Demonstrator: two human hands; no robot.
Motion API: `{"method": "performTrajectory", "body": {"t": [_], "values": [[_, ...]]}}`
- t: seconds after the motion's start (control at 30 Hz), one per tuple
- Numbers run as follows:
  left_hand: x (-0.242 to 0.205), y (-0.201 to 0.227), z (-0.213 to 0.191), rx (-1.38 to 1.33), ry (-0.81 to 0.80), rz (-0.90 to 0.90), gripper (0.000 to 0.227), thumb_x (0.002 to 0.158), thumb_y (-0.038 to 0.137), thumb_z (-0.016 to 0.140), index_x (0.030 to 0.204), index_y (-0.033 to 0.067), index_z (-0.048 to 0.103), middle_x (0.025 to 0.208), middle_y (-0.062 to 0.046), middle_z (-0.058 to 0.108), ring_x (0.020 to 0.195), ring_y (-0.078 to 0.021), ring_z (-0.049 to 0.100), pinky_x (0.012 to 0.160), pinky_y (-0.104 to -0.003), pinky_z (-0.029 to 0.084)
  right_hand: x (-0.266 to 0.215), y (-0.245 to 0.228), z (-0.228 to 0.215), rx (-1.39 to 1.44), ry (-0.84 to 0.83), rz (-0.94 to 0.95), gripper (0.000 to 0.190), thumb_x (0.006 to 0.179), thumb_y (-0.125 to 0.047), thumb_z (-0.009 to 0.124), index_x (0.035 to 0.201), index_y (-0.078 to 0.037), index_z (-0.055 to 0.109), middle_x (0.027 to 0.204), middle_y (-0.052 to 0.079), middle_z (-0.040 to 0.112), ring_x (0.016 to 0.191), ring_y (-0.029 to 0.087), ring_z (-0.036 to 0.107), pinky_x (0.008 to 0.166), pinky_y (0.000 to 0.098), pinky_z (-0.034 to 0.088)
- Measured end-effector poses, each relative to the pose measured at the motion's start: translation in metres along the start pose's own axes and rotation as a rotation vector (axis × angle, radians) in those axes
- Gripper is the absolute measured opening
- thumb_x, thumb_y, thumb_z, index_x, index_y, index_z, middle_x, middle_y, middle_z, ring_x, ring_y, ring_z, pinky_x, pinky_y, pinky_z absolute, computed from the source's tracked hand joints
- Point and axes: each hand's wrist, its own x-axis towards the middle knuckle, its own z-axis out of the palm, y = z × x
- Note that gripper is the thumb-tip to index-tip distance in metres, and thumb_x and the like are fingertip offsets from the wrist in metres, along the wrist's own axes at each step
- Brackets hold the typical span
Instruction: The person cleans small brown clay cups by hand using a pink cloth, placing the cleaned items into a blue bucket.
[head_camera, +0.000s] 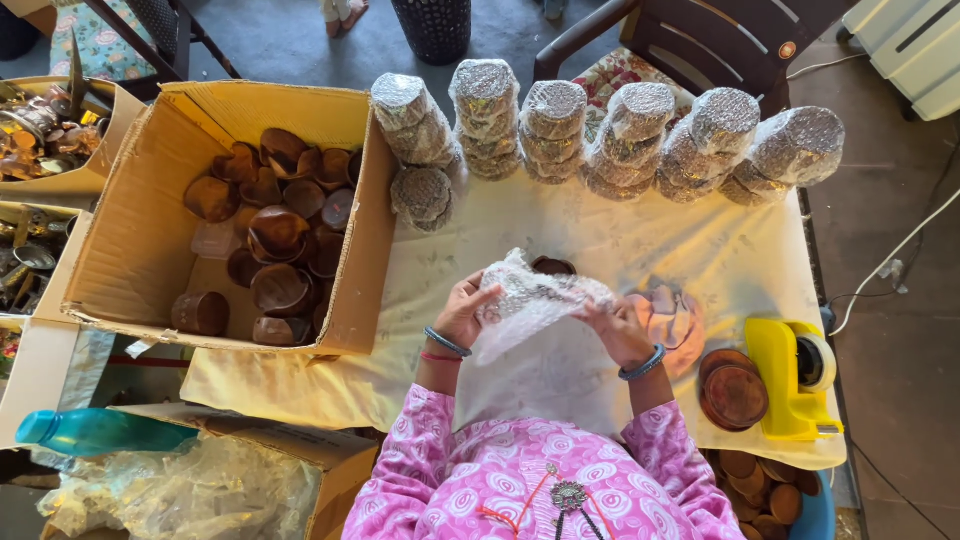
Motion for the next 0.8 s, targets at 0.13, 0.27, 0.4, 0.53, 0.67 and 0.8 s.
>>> {"method": "performTrajectory", "body": {"t": [0.13, 0.27, 0.4, 0.53, 0.67, 0.8], "values": [[0.012, -0.027, -0.020, -0.037, 0.015, -0.054, 0.024, 0.095, 0.011, 0.073, 0.116, -0.0008, 0.069, 0.096, -0.002, 0.074, 0.079, -0.0078, 0.068, 0.065, -0.025, 0.055, 0.001, 0.001, -0.008, 0.426, 0.195, -0.049, 0.013, 0.094, -0.007, 0.069, 0.082, -0.009, 0.066, 0.081, 0.002, 0.071, 0.077, 0.015, 0.071, 0.072, 0.0367, 0.060], [0.019, -0.044, -0.032, -0.010, 0.065, 0.001, 0.016, 0.096, 0.013, 0.073, 0.104, 0.0005, 0.069, 0.089, -0.001, 0.072, 0.072, -0.0067, 0.064, 0.061, -0.023, 0.052, -0.001, -0.002, -0.002, 0.265, 0.348, -0.063, 0.014, 0.097, -0.010, 0.070, 0.085, -0.003, 0.067, 0.071, 0.001, 0.065, 0.057, 0.008, 0.059, 0.053, 0.0240, 0.048], [0.024, -0.065, -0.040, 0.103, 0.099, 0.085, 0.011, 0.099, 0.013, 0.073, 0.099, 0.0049, 0.065, 0.082, 0.007, 0.063, 0.065, -0.0005, 0.053, 0.054, -0.017, 0.042, -0.008, -0.011, 0.006, 0.050, 0.353, -0.154, 0.021, 0.099, -0.014, 0.073, 0.083, -0.005, 0.064, 0.067, -0.003, 0.059, 0.055, 0.005, 0.050, 0.050, 0.0221, 0.038], [0.017, -0.059, -0.014, 0.310, 0.204, 0.104, 0.014, 0.100, 0.023, 0.067, 0.098, 0.0093, 0.066, 0.063, 0.007, 0.054, 0.047, -0.0010, 0.043, 0.041, -0.019, 0.033, -0.008, 0.020, -0.011, -0.095, 0.423, -0.107, 0.025, 0.098, -0.020, 0.074, 0.081, -0.005, 0.062, 0.063, -0.005, 0.055, 0.052, 0.004, 0.047, 0.046, 0.0224, 0.036], [0.021, -0.071, -0.037, 0.288, 0.276, 0.055, 0.020, 0.101, 0.023, 0.070, 0.110, 0.0053, 0.070, 0.070, 0.006, 0.060, 0.053, -0.0001, 0.049, 0.043, -0.021, 0.036, -0.026, 0.088, -0.049, -0.086, 0.116, 0.285, 0.017, 0.096, -0.020, 0.075, 0.094, -0.003, 0.073, 0.071, -0.005, 0.060, 0.057, 0.003, 0.044, 0.049, 0.0200, 0.031], [0.006, -0.092, -0.068, 0.454, 0.131, 0.065, 0.028, 0.107, 0.027, 0.069, 0.114, -0.0006, 0.073, 0.075, 0.001, 0.065, 0.052, -0.0027, 0.048, 0.045, -0.020, 0.036, -0.049, 0.055, -0.015, -0.088, -0.192, 0.299, 0.021, 0.084, -0.013, 0.080, 0.101, -0.003, 0.073, 0.091, -0.003, 0.074, 0.083, 0.006, 0.068, 0.077, 0.0246, 0.057]]}}
